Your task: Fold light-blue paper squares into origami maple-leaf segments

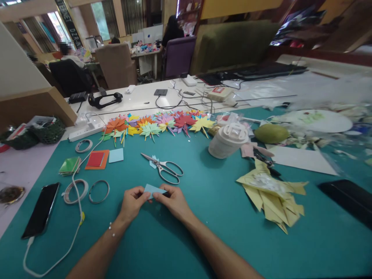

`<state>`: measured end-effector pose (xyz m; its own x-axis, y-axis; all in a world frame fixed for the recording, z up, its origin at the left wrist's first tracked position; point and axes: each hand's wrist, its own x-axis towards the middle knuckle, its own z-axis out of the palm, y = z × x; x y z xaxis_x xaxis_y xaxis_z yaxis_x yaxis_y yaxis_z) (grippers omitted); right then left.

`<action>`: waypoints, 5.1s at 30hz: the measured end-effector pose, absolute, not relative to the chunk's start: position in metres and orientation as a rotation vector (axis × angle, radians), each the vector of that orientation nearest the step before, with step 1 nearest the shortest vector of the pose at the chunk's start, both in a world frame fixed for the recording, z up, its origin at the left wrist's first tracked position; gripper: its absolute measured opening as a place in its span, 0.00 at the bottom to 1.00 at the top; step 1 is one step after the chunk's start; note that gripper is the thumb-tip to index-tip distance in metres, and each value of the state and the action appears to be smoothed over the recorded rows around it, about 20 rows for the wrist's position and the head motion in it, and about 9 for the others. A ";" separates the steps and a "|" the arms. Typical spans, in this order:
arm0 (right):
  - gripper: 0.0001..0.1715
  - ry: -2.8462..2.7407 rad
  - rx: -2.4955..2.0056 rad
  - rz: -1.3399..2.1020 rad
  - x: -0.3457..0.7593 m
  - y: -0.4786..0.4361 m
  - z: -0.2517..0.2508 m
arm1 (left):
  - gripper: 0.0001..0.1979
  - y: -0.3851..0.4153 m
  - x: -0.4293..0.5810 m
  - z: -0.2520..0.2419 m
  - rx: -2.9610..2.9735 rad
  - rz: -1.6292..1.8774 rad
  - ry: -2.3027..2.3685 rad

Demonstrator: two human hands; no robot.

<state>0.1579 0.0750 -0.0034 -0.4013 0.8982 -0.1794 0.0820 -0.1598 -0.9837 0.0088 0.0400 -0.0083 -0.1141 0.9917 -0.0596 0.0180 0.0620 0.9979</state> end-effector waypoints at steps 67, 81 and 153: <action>0.06 -1.762 -1.126 1.369 0.165 0.078 0.006 | 0.10 0.042 -0.001 0.001 1.250 1.025 1.463; 0.10 -1.661 -1.084 1.628 0.171 0.081 0.009 | 0.08 0.044 -0.009 0.001 1.161 1.068 1.448; 0.19 -1.493 -1.065 1.757 0.161 0.074 0.006 | 0.13 0.042 0.006 -0.006 1.055 1.104 1.344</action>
